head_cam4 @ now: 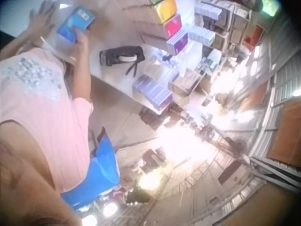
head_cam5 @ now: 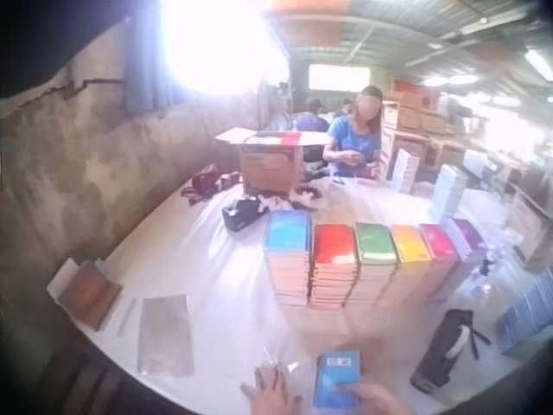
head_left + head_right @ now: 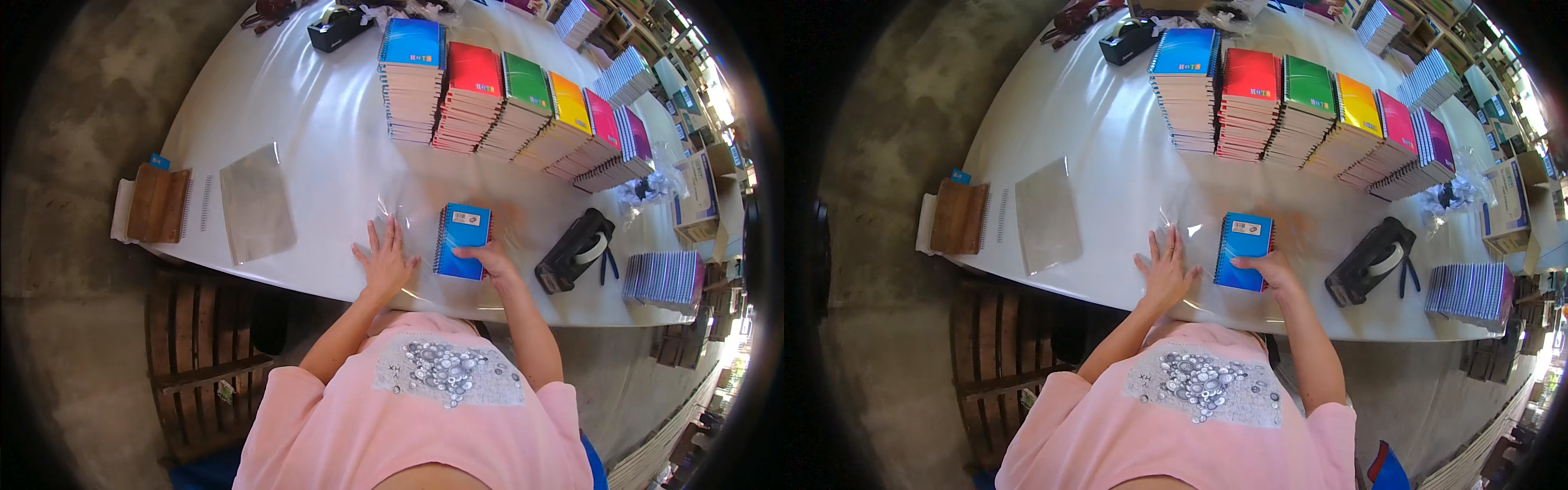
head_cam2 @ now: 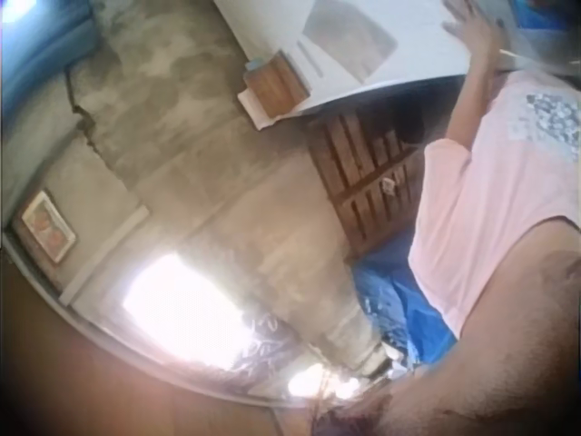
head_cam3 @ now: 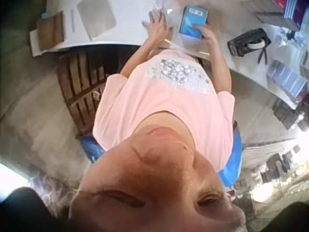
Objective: The person collects various colored spiral notebooks from stacks, places them inside a clear plastic bag, and seals the bag using tape from a dispenser.
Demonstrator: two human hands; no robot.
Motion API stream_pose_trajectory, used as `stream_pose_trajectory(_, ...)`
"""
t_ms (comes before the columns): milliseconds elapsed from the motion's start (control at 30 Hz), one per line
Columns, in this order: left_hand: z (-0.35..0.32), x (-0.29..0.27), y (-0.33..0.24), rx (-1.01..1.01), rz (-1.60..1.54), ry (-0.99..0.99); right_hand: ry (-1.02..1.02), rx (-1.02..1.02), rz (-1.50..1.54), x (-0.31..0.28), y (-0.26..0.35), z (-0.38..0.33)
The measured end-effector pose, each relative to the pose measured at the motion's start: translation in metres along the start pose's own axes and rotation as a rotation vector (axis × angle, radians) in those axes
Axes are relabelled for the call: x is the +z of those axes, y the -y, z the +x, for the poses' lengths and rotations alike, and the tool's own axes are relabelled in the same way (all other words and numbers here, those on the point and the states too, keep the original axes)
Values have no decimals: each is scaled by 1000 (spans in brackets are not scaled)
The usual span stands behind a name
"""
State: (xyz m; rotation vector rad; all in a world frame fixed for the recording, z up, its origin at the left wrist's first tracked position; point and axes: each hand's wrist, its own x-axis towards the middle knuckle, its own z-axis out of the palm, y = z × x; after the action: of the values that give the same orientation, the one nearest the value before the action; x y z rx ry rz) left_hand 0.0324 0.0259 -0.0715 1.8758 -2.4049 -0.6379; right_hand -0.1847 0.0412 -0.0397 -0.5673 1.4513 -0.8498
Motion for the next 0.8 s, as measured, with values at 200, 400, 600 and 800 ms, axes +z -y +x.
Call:
stream_pose_trajectory(200,-8,-2,-10,115,57,-136,4,-62,29,-7,-9,6)
stream_pose_trajectory(400,16,-34,0,148,-664,-244,-18,-10,45,-6,-8,8)
stream_pose_trajectory(600,36,-45,27,-122,-955,-100,9,-73,78,-5,-6,3)
stream_pose_trajectory(800,35,-8,31,77,-424,-284,13,-45,70,-9,-12,12)
